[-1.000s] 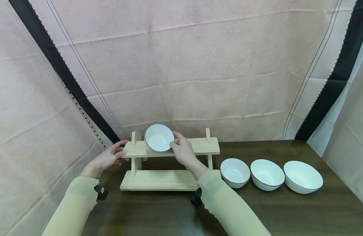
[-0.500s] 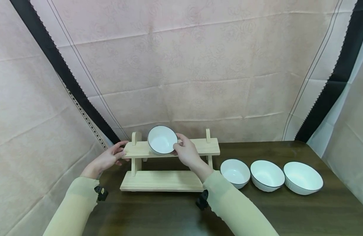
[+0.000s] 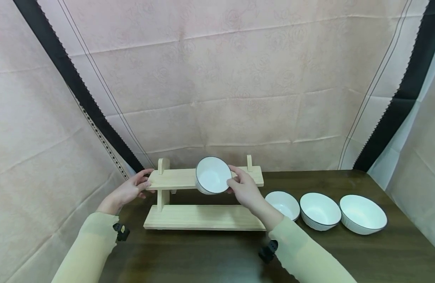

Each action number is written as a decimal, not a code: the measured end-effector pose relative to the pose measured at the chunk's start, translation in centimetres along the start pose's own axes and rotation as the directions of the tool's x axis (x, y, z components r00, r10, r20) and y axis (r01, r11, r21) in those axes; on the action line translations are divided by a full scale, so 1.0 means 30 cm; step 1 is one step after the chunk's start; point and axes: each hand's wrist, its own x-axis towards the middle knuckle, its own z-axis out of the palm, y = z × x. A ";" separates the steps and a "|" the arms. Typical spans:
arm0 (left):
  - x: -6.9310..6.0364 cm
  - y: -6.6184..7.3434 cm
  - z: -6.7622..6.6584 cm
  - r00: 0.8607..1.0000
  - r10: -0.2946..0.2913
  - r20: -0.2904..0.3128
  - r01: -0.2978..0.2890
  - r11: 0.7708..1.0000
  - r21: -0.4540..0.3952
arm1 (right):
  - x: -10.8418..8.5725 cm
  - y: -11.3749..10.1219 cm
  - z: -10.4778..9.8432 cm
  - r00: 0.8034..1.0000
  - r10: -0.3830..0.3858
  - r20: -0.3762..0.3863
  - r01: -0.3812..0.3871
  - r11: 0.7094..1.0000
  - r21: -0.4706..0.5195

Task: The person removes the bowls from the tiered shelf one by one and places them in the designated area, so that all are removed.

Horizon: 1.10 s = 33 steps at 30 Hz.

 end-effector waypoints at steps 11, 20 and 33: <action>-0.002 -0.001 0.004 1.000 -0.010 -0.007 0.010 1.000 0.009 | -0.089 0.042 -0.150 1.000 -0.004 -0.015 0.004 1.000 -0.017; -0.005 0.001 0.002 1.000 0.000 -0.001 0.000 1.000 0.020 | -0.156 0.085 -0.274 0.999 -0.046 -0.029 0.043 0.992 -0.117; -0.007 -0.002 -0.003 1.000 0.009 0.006 -0.009 1.000 0.012 | -0.259 0.135 -0.513 0.994 -0.093 -0.051 0.062 0.901 -0.430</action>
